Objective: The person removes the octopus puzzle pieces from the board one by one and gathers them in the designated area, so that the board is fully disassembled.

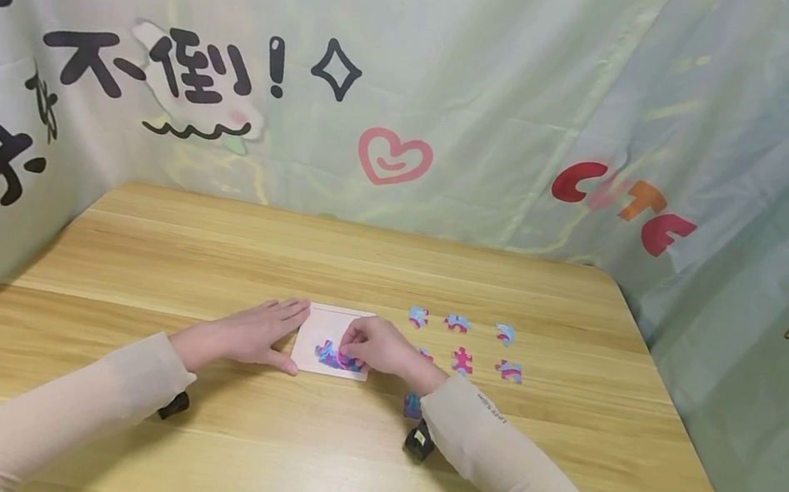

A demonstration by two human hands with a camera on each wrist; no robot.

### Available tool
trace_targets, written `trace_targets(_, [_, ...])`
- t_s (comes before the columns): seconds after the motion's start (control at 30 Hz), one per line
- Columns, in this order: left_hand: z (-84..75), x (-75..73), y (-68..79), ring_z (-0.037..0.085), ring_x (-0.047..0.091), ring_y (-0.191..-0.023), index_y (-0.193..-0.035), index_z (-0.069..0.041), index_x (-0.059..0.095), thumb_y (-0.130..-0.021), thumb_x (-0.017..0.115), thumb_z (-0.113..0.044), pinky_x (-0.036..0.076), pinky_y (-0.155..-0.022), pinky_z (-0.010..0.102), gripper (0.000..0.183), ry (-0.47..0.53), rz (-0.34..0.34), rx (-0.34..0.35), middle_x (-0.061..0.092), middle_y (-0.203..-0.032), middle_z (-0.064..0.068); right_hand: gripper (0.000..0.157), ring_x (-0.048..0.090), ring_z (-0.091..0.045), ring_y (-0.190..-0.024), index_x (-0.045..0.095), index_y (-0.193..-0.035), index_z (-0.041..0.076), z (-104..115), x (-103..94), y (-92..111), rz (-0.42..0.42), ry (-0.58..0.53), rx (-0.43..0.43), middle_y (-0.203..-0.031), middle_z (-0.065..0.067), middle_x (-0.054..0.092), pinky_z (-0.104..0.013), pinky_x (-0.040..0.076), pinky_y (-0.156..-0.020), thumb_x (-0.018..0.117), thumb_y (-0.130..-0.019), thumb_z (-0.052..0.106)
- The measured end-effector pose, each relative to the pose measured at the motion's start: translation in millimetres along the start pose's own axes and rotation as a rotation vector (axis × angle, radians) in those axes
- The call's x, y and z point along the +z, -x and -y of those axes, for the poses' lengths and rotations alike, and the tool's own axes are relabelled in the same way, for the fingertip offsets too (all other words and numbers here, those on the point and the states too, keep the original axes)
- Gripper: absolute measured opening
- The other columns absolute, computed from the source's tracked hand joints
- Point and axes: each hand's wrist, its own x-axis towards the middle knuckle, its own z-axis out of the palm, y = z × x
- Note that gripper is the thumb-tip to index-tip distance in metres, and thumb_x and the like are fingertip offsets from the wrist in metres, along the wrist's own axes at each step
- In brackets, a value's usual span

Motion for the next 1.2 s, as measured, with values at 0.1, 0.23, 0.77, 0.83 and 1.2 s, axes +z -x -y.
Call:
trace_targets(0.1, [0.6, 0.6, -0.7, 0.033, 0.012, -0.136, -0.142, 0.006, 0.022, -0.081, 0.056, -0.059, 0.012, -0.109, 0.046, 0.096, -0.003, 0.001, 0.0, 0.014, -0.15, 0.019, 0.006, 0.055, -0.018, -0.06, 0.061, -0.084, 0.002, -3, -4.6, 2, -0.002, -0.041, -0.003, -0.072, -0.008, 0.057, -0.031, 0.052, -0.054, 0.06, -0.089, 0.006])
trace_targets(0.23, [1.3, 1.2, -1.3, 0.032, 0.012, -0.136, -0.143, 0.006, 0.021, -0.081, 0.056, -0.059, 0.012, -0.109, 0.045, 0.096, -0.01, 0.003, -0.001, 0.013, -0.15, 0.019, 0.007, 0.055, -0.019, -0.061, 0.061, -0.086, 0.002, -9, -16.6, 10, -0.01, -0.095, -0.027, -0.073, -0.012, 0.057, -0.035, 0.053, -0.057, 0.06, -0.089, 0.008])
trace_targets(0.77, [-0.4, -1.4, 0.7, 0.032, 0.011, -0.137, -0.143, 0.007, 0.021, -0.081, 0.057, -0.057, 0.011, -0.109, 0.045, 0.096, 0.016, 0.006, -0.004, 0.013, -0.15, 0.019, 0.015, 0.053, -0.016, -0.064, 0.064, -0.09, -0.002, -64, -80.7, 91, -0.019, -0.076, 0.052, -0.071, -0.007, 0.058, -0.03, 0.051, -0.058, 0.061, -0.089, 0.013])
trace_targets(0.83, [-0.2, -1.7, 0.6, 0.032, 0.011, -0.137, -0.143, 0.006, 0.021, -0.081, 0.057, -0.057, 0.011, -0.109, 0.045, 0.096, 0.014, 0.006, -0.005, 0.013, -0.15, 0.019, 0.015, 0.052, -0.015, -0.063, 0.064, -0.089, -0.002, -71, -85.8, 101, -0.007, -0.071, 0.071, -0.071, -0.007, 0.057, -0.029, 0.05, -0.056, 0.061, -0.089, 0.013])
trace_targets(1.2, [-0.2, -2.9, 1.9, 0.032, 0.012, -0.137, -0.142, 0.007, 0.021, -0.081, 0.057, -0.057, 0.011, -0.109, 0.045, 0.096, 0.005, 0.007, -0.001, 0.013, -0.15, 0.019, 0.013, 0.044, -0.009, -0.051, 0.065, -0.084, -0.001, -96, -95.6, 130, 0.055, -0.015, 0.089, -0.063, -0.003, 0.051, -0.02, 0.038, -0.045, 0.059, -0.089, 0.008])
